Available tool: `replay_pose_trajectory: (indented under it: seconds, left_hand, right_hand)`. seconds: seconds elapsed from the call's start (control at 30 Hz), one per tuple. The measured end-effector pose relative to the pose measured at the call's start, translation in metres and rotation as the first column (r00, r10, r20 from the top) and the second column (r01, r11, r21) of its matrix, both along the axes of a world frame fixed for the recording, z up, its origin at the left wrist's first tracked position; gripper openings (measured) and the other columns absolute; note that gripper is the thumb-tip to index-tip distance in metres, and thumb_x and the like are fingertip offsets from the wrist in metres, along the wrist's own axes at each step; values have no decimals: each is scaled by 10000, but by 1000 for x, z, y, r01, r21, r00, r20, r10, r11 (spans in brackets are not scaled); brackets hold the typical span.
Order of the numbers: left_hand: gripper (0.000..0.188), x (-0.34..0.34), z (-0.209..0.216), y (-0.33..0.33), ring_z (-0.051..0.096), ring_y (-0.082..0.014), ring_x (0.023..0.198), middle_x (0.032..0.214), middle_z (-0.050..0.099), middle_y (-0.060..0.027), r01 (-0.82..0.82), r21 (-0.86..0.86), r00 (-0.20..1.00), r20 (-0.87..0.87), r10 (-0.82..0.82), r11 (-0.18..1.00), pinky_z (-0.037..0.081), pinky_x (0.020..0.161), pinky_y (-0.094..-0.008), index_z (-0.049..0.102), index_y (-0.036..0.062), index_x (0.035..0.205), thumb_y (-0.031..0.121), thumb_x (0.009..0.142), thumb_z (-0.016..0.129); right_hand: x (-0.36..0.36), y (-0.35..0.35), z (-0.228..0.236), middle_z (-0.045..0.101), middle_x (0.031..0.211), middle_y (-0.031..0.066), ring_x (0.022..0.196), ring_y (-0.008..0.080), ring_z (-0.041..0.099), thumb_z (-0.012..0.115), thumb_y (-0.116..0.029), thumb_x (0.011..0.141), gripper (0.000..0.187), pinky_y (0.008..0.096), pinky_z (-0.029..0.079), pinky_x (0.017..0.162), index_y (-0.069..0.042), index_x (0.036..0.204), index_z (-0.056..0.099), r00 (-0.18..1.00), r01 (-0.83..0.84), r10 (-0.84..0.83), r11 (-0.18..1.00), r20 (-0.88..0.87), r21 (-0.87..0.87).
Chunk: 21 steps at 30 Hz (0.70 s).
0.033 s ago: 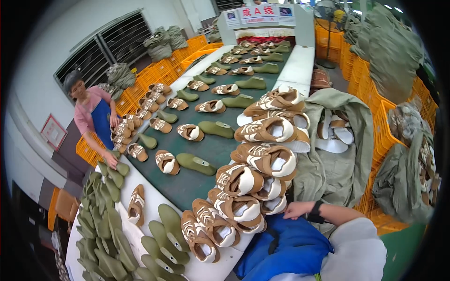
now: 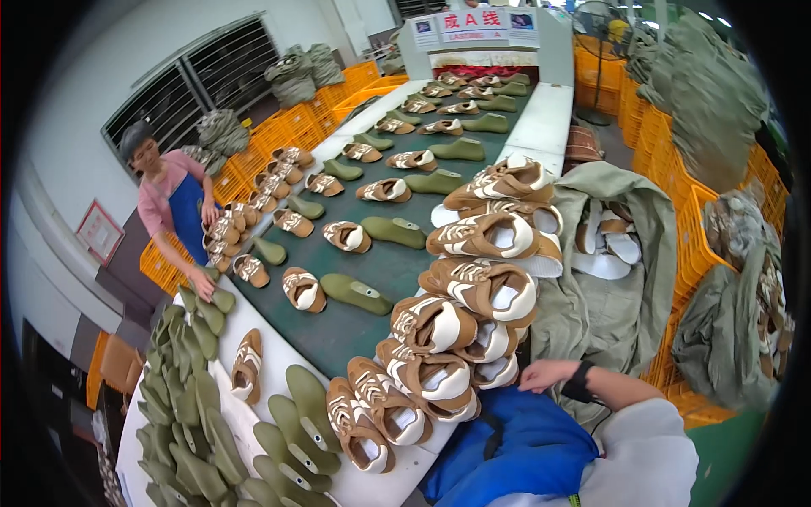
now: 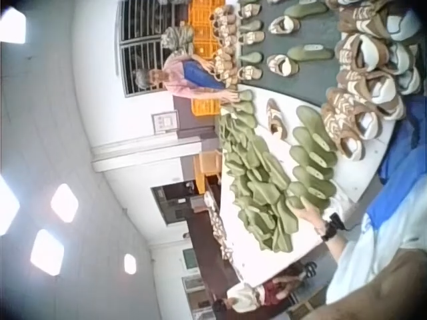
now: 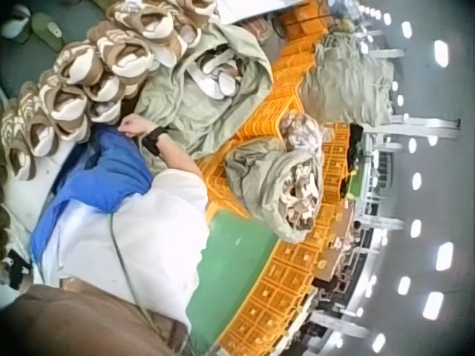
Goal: Organize shoe uppers and green shoe lasts on an assembly table in a manufacturing facility.
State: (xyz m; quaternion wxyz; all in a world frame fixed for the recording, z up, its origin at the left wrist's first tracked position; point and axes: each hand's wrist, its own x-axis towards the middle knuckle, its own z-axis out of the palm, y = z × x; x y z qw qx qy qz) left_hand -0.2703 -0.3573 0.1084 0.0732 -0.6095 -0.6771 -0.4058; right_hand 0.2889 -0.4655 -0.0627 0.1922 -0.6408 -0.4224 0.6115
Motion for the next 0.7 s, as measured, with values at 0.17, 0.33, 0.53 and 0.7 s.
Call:
replay_pose_trajectory:
  seconds: [0.17, 0.33, 0.53, 0.7]
  left_hand:
    - [424, 190, 44, -7, 479, -237, 1090, 1176, 501, -161, 883, -225, 437, 712, -549, 411, 362, 937, -327, 424, -47, 1200, 25, 805, 561]
    - [457, 328, 65, -23, 507, -212, 1064, 1120, 554, -143, 774, -346, 18, 849, -527, -531, 372, 916, -301, 458, 10, 1198, 43, 762, 590]
    - [497, 441, -33, -47, 588, -245, 931, 1038, 596, -129, 506, -524, -263, 663, -701, -685, 461, 747, -282, 430, 50, 1219, 196, 784, 620]
    - [556, 480, -71, -71, 525, -342, 1011, 1089, 540, -206, 560, -587, -342, 479, -808, -585, 431, 848, -373, 381, 19, 1239, 184, 767, 624]
  right_hand:
    - [101, -58, 62, 597, 683, 14, 615, 78, 579, 535, -268, 868, 212, 224, 470, 542, -63, 842, 584, 843, 530, -477, 818, -250, 225]
    - [176, -76, -25, 544, 1070, 245, 965, 383, 534, 665, -456, 684, 757, 417, 413, 862, -20, 1239, 390, 315, 175, -678, 729, 664, 661]
    - [132, -102, -96, 561, 974, 245, 916, 398, 535, 600, -288, 729, 514, 433, 428, 817, -34, 1164, 496, 591, 300, -437, 900, 679, 317]
    - [130, -66, -70, 464, 1224, 198, 1067, 232, 500, 585, -418, 805, 750, 318, 424, 857, 21, 1323, 266, 397, 886, -862, 270, -316, 376]
